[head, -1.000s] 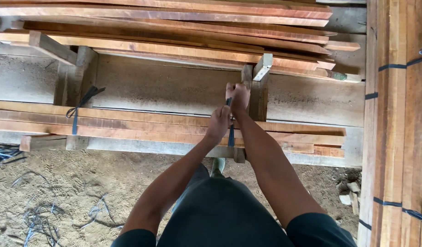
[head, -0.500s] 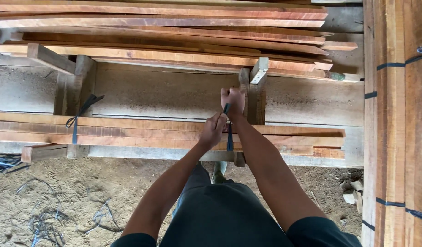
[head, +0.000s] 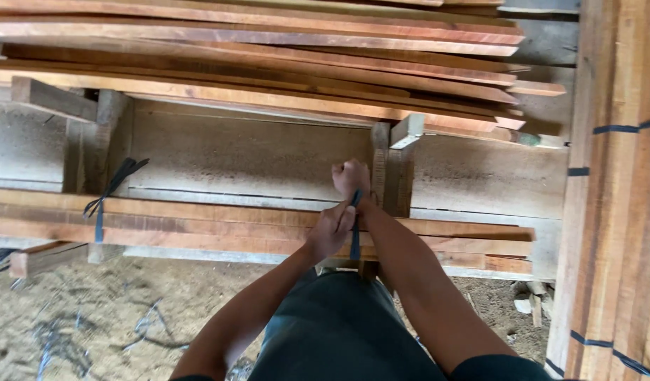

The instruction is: Bundling small wooden planks together using plastic strapping ties.

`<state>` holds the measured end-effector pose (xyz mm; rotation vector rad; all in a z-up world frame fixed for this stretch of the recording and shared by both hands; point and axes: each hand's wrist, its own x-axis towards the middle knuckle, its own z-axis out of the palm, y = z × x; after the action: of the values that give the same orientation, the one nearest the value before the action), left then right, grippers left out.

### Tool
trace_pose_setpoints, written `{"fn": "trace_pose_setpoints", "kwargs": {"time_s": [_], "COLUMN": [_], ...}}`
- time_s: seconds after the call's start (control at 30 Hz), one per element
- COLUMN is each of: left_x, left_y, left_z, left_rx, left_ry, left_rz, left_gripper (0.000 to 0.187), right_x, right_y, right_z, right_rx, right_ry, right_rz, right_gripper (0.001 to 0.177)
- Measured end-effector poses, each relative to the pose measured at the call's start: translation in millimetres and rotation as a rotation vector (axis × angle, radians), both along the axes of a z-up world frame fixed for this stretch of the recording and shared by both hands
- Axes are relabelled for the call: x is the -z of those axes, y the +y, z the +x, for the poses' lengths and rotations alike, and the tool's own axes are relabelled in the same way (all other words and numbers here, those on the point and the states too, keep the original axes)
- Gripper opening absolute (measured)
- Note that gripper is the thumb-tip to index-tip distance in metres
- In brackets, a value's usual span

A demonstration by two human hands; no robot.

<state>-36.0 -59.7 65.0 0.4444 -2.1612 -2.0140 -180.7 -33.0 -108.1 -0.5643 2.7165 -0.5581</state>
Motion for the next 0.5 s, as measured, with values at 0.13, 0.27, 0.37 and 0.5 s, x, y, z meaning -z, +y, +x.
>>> {"fn": "trace_pose_setpoints", "kwargs": {"time_s": [0.13, 0.27, 0.37, 0.5], "left_x": [8, 10, 28, 22], "left_y": [-4, 2, 4, 3], "left_z": [-9, 0, 3, 4], "left_rx": [0.031, 0.043, 0.055, 0.055], "left_ry": [-0.020, -0.040, -0.088, -0.121], "left_rz": [0.020, -0.046, -0.113, -0.053], "left_gripper": [0.043, 0.050, 0.051, 0.055], "right_x": [0, -25, -32, -63], "right_y": [-4, 9, 14, 40], "right_z": [-9, -5, -16, -20], "right_rx": [0.043, 0.054, 0.124, 0.218], "right_ry": [0.070, 0.051, 0.070, 0.109], "right_rz": [-0.054, -0.190, -0.239, -0.435], "right_gripper": [0.042, 0.038, 0.042, 0.044]}}
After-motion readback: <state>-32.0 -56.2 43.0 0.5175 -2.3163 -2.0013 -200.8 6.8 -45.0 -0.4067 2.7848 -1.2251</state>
